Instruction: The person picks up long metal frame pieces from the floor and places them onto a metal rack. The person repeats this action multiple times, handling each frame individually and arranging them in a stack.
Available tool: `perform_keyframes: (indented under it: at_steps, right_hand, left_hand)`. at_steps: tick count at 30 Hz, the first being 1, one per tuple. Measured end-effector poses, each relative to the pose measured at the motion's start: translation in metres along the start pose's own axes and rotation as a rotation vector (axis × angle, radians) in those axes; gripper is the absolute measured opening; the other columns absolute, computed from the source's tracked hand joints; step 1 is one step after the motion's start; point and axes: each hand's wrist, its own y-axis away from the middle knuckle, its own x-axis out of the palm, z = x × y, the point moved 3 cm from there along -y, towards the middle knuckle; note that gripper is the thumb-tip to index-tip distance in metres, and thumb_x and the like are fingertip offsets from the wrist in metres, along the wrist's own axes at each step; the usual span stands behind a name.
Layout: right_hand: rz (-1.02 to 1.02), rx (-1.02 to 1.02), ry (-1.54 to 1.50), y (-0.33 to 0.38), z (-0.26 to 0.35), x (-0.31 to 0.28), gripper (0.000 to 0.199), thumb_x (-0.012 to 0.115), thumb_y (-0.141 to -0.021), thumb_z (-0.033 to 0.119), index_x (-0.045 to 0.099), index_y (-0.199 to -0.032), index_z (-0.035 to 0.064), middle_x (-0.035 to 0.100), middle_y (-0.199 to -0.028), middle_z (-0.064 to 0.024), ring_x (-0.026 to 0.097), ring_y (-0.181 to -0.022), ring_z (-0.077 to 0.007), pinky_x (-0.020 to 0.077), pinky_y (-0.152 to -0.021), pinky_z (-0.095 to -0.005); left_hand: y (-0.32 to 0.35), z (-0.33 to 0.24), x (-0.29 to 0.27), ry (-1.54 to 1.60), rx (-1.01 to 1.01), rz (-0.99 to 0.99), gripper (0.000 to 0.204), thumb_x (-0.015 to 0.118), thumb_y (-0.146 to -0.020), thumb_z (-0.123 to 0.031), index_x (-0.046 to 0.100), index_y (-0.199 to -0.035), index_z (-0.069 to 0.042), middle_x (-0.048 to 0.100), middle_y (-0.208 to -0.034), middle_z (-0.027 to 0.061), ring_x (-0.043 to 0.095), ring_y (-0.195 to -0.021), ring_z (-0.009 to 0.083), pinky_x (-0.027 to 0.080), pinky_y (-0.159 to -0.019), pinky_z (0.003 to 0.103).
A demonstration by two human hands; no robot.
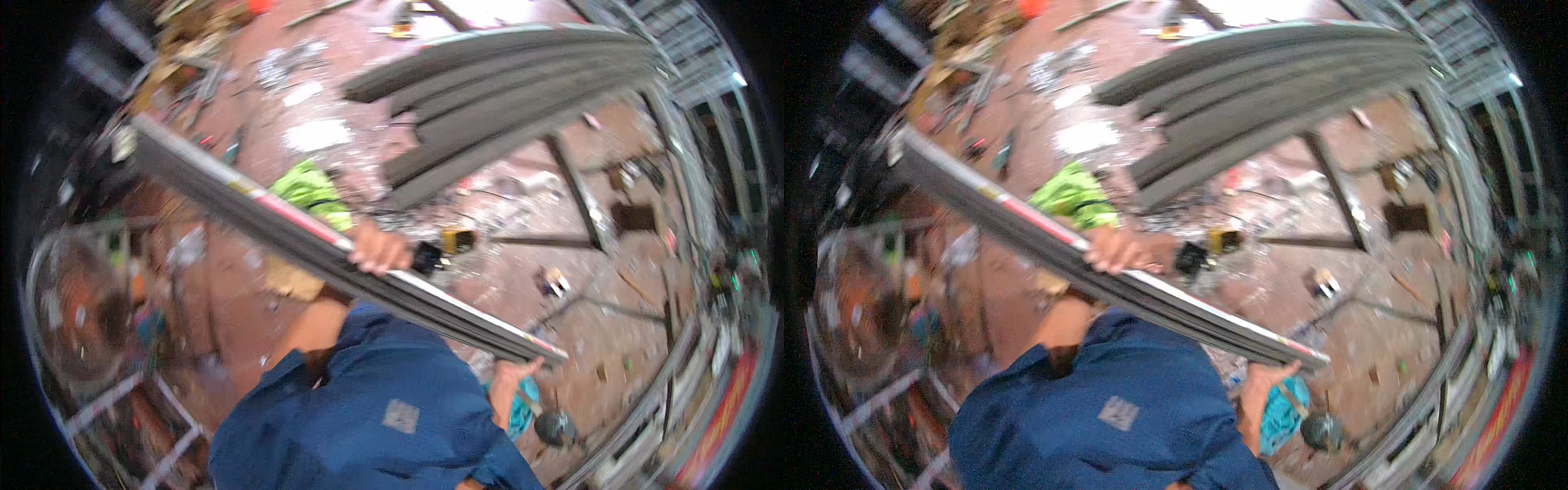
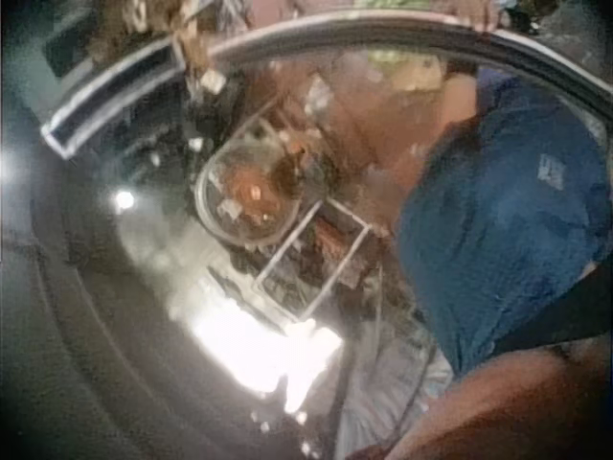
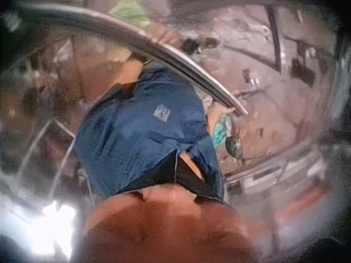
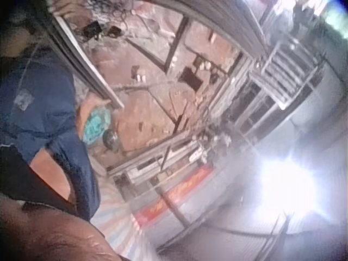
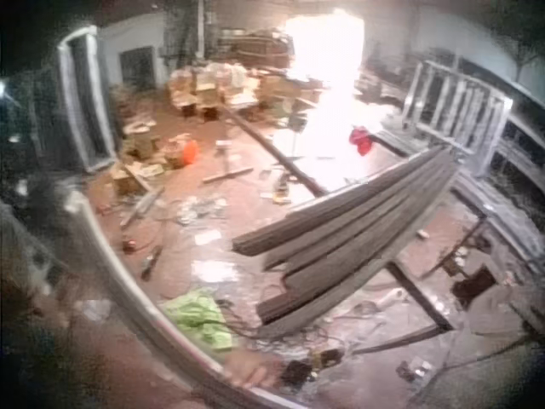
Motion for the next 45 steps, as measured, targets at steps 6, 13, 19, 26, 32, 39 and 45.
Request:
perform_keyframes:
  at_steps: [6, 13, 19, 26, 32, 39, 45]
  right_hand:
    - [-0.072, -0.057, 0.069, 0.042, 0.008, 0.120, 0.071, 0.063, -0.094, 0.075, 0.066, -0.135, 0.0176, 0.070, -0.133, -0.0019, 0.066, -0.120, -0.0274, 0.0546, -0.103, -0.0516]
    - [0.231, -0.716, 0.878, 0.107, 0.040, 0.150, 0.063, 0.076, -0.091, 0.063, 0.069, -0.121, 0.0084, 0.073, -0.123, -0.0109, 0.071, -0.106, -0.0286, 0.0568, -0.092, -0.0430]
    - [0.014, -1.763, 1.552, 0.199, 0.090, 0.240, 0.072, 0.090, -0.079, 0.050, 0.063, -0.140, 0.0233, 0.056, -0.151, -0.0132, 0.055, -0.134, -0.0338, 0.0384, -0.111, -0.0489]
    - [-0.191, -1.785, 1.765, 0.182, 0.162, 0.199, 0.073, 0.090, -0.071, 0.044, 0.063, -0.136, 0.0247, 0.064, -0.135, -0.0033, 0.059, -0.124, -0.0277, 0.0413, -0.099, -0.0484]
    - [-0.285, -1.773, 1.749, 0.148, 0.279, 0.112, 0.063, 0.087, -0.072, 0.053, 0.068, -0.121, 0.0170, 0.071, -0.114, -0.0057, 0.067, -0.101, -0.0279, 0.0462, -0.087, -0.0475]
    - [-0.707, -1.428, 1.804, 0.086, 0.451, -0.019, 0.063, 0.090, -0.068, 0.046, 0.069, -0.114, 0.0088, 0.072, -0.104, -0.0121, 0.069, -0.093, -0.0342, 0.0495, -0.082, -0.0472]
    - [-0.993, -1.061, 1.711, 0.005, 0.586, -0.171, 0.059, 0.088, -0.069, 0.040, 0.068, -0.112, 0.0064, 0.073, -0.105, -0.0180, 0.070, -0.097, -0.0430, 0.0542, -0.085, -0.0548]
  left_hand:
    - [-0.087, -0.007, 0.013, 0.065, -0.068, 0.168, 0.015, 0.065, -0.103, -0.020, 0.069, -0.090, -0.015, 0.069, -0.088, 0.0001, 0.064, -0.087, 0.0171, 0.038, -0.100, 0.039]
    - [-0.181, 0.039, 0.017, 0.238, -0.252, 0.206, 0.025, 0.058, -0.107, -0.014, 0.066, -0.084, -0.016, 0.066, -0.082, 0.0000, 0.059, -0.085, 0.0167, 0.036, -0.102, 0.036]
    - [-0.206, 0.130, 0.047, 0.333, -0.368, -0.058, 0.026, 0.062, -0.102, -0.017, 0.061, -0.076, -0.018, 0.059, -0.071, -0.0022, 0.055, -0.079, 0.0156, 0.038, -0.101, 0.036]
    - [-0.182, 0.255, 0.059, 0.475, -0.585, -0.128, 0.021, 0.063, -0.102, -0.022, 0.069, -0.083, -0.017, 0.068, -0.079, 0.0013, 0.062, -0.088, 0.0204, 0.037, -0.110, 0.043]
    - [-0.167, 0.401, 0.106, -0.104, -0.745, -0.339, 0.048, 0.056, -0.107, -0.044, 0.063, -0.141, -0.011, 0.071, -0.124, 0.0142, 0.068, -0.115, 0.0335, 0.055, -0.100, 0.054]
    - [-0.072, 0.504, -0.009, -0.713, -1.336, -0.210, 0.054, 0.064, -0.108, -0.045, 0.063, -0.138, 0.000, 0.074, -0.111, 0.0143, 0.075, -0.098, 0.0265, 0.059, -0.085, 0.038]
    - [0.054, 0.419, -0.121, -1.502, -1.507, -0.151, 0.036, 0.071, -0.104, -0.036, 0.076, -0.103, -0.001, 0.071, -0.081, 0.0060, 0.063, -0.063, 0.0127, 0.046, -0.054, 0.030]
